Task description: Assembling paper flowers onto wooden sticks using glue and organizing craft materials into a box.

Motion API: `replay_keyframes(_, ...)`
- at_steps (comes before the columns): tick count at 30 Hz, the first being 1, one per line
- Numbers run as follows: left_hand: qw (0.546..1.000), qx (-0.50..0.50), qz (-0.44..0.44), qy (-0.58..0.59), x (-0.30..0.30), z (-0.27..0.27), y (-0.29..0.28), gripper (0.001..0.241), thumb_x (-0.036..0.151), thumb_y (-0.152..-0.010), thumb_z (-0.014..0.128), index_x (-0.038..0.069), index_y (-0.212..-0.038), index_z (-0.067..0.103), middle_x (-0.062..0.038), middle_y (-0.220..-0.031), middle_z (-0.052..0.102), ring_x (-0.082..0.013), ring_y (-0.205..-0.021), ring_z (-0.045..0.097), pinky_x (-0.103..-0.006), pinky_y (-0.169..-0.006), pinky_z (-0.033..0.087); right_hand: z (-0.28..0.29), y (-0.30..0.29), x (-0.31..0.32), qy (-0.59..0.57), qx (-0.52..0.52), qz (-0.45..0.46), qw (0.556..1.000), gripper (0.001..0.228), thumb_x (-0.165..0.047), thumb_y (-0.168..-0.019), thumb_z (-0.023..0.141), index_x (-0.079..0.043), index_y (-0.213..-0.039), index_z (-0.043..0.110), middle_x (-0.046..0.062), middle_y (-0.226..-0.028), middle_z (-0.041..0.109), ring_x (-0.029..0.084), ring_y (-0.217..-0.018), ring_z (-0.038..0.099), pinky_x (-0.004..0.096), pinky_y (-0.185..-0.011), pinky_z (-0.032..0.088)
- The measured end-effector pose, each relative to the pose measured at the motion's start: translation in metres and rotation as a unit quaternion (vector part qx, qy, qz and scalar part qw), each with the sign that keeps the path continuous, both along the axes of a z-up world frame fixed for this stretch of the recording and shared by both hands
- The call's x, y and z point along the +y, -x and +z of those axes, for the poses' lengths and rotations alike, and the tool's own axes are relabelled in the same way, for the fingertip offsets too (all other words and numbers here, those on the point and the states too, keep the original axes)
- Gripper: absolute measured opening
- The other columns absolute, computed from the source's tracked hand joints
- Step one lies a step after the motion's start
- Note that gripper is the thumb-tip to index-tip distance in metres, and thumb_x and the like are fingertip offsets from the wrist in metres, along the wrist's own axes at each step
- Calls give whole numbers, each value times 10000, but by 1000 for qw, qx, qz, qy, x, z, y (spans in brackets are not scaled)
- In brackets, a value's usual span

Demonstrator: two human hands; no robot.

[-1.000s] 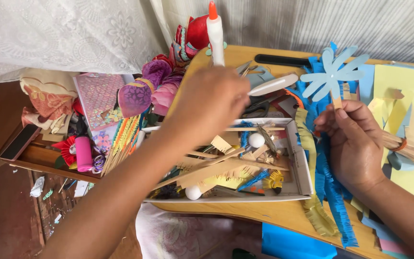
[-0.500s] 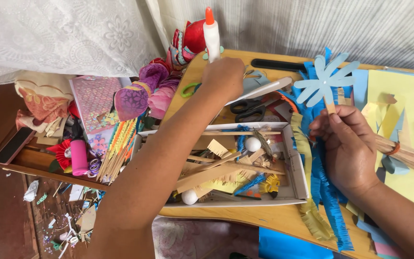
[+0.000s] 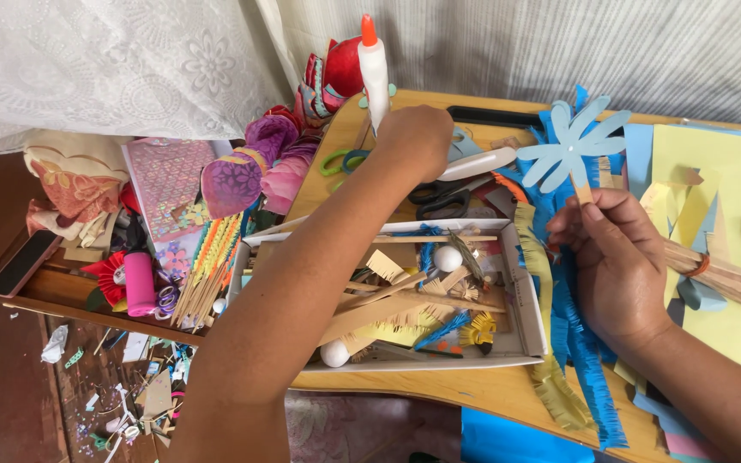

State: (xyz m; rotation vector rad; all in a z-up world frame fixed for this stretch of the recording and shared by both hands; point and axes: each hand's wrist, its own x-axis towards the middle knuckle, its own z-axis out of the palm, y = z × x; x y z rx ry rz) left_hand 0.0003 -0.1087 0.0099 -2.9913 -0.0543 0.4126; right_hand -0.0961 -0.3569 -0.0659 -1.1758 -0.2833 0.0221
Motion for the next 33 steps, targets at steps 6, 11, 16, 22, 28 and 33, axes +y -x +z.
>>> replay_keyframes(6, 999, -17, -1, 35, 5, -5, -8, 162, 167, -858, 613, 140, -994, 695, -29, -975, 716, -289, -943, 689, -422, -736, 542, 1, -1, 2, -2, 6, -2, 1000, 103, -138, -1100, 509, -91, -1107, 600, 134, -923, 675, 205, -832, 636, 302, -759, 519)
replay_keyframes(11, 998, 3, -32, -56, -9, -5, -11, 265, 122, -824, 717, 175, -1084, 710, -21, -1015, 709, -283, -941, 688, -397, -706, 543, 2, -1, 3, 2, 5, -4, 1000, 102, -131, -1098, 512, -91, -1117, 604, 130, -928, 677, 203, -855, 641, 306, -787, 527)
replay_keyframes(16, 996, -60, -48, -55, -5, -6, -8, 198, 113, -792, 734, 202, -969, 747, 6, -956, 725, -269, -923, 712, -390, -724, 559, 0, -1, 2, -16, 12, -5, 1000, 80, -124, -1086, 523, -101, -1108, 596, 134, -929, 671, 204, -850, 639, 305, -776, 521)
replay_keyframes(22, 903, -405, -92, 112, 1, 17, 8, 58, 112, -849, 637, 65, -849, 602, -140, -705, 693, -437, -614, 672, -536, -487, 494, 2, 0, 2, -6, 5, 1, 1000, 122, -147, -1109, 493, -89, -1122, 600, 132, -923, 665, 200, -826, 634, 300, -742, 532)
replay_keyframes(28, 787, -570, -158, 173, 8, 52, 34, 333, -44, -783, 656, 125, -1063, 594, -48, -610, 611, -272, -489, 598, -426, -397, 403, 1, 0, 1, -23, 9, -5, 1000, 98, -134, -1105, 502, -101, -1104, 594, 121, -917, 661, 194, -849, 652, 301, -749, 545)
replay_keyframes(33, 686, -681, -248, 62, 34, 71, 48, 143, -24, -835, 586, 80, -767, 515, -83, -744, 511, -295, -630, 463, -443, -500, 356, 0, 0, 2, -34, 12, -10, 999, 82, -100, -1099, 500, -114, -1092, 581, 110, -979, 655, 194, -885, 650, 306, -778, 532)
